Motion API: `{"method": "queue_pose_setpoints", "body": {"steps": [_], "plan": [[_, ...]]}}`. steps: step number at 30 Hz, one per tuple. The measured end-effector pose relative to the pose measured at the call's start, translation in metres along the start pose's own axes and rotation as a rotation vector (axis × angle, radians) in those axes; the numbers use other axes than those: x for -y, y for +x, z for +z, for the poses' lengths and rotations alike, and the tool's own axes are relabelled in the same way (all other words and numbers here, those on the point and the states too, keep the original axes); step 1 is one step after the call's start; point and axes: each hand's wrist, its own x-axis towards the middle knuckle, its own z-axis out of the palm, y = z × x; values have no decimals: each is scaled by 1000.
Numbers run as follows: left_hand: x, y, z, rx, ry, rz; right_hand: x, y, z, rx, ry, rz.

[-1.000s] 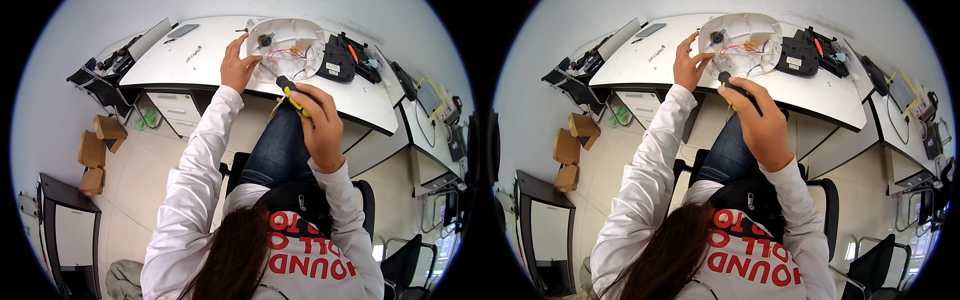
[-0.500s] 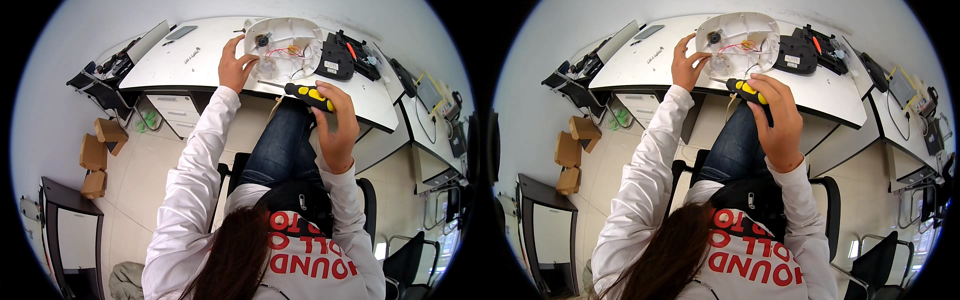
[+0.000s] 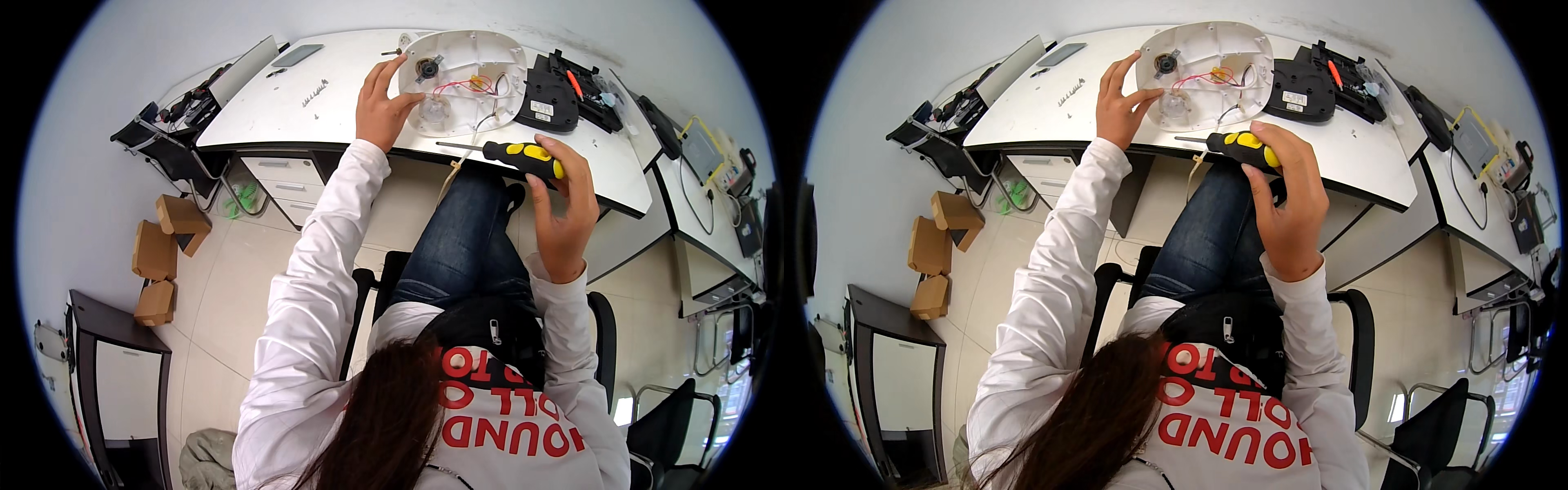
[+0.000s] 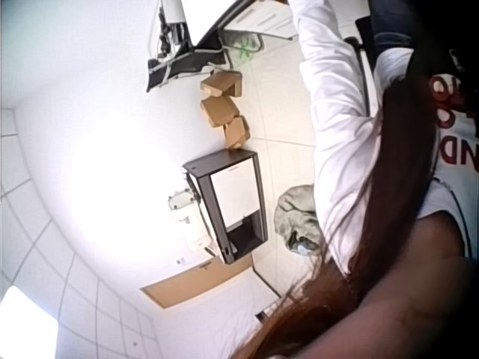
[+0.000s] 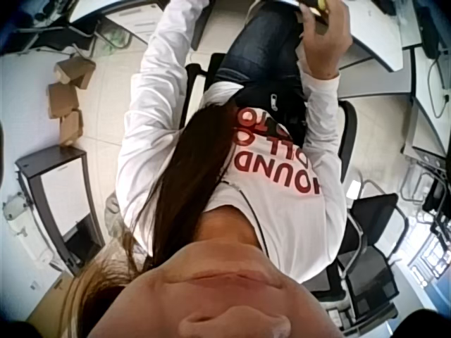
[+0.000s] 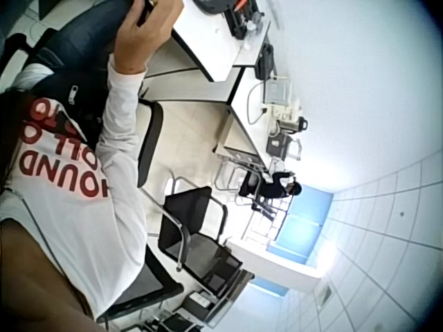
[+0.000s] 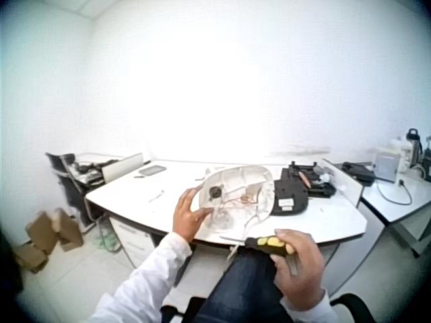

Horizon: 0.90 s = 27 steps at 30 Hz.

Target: The person uses a screwdriver to tighten screws on the internal components of a disassembled white plastic device. They repeatedly pick up screws from the table and secure them into the device housing while seated at a workbench.

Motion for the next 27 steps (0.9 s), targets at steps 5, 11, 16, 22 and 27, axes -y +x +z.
{"method": "queue_pose_setpoints", "body": {"steps": [5,11,16,22,27], "plan": [[1,8,-4,37,40,86,-1,-1,1,3,10,17],[7,16,-15,187,185,296,-1,0,1,15,15,19],[11,22,-14,266,133,313,-2,-1,2,15,19,15],[14,26,-14,359,159,343,-5,-2,1,-15,50,17],[8,30,-17,367,144,320,-2,-3,-1,1,46,38]]}}
